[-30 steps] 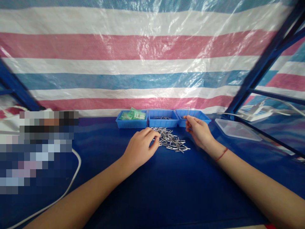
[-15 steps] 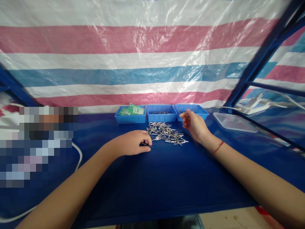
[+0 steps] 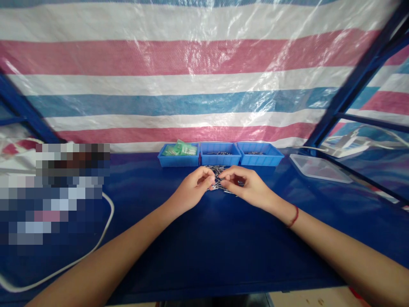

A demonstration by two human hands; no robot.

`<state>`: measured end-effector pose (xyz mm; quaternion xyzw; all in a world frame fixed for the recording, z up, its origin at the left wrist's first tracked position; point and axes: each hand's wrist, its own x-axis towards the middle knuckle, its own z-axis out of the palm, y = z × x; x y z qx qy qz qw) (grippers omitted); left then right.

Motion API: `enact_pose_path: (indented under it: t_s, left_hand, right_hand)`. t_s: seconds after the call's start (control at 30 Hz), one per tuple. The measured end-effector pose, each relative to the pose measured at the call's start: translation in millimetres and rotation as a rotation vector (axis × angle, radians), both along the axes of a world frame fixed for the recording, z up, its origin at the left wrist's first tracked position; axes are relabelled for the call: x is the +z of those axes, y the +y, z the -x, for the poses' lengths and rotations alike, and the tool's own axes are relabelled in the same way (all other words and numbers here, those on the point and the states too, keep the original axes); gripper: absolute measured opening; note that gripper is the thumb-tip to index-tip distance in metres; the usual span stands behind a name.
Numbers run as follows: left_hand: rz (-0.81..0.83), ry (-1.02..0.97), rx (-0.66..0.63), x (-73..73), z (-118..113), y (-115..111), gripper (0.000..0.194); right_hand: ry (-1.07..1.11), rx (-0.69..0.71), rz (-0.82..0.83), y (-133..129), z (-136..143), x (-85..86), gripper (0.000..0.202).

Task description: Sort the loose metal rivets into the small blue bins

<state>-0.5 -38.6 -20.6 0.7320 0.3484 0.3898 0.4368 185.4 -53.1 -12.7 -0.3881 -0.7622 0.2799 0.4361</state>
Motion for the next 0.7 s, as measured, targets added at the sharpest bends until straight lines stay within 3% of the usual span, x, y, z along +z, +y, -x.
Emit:
enact_pose_path:
  t_s: [0.2, 0.43, 0.7]
  left_hand:
    - [0.12, -0.191, -0.018, -2.3, -7.6, -7.1, 0.02]
    - [0.156, -0.181, -0.035, -4.0, -7.7, -6.4, 0.024]
    - [0.158, -0.13, -0.025, -5.8, -9.6, -8.0, 0.022]
  right_hand:
    - [0.184, 0.055, 0.105, -3.3, 7.3, -2.4, 0.02]
    - [0.275, 0.132, 0.166, -4.3, 9.4, -0.9, 0.017]
    - [0.194, -0.007, 0.048, -4.9, 8.1, -2.8, 0.018]
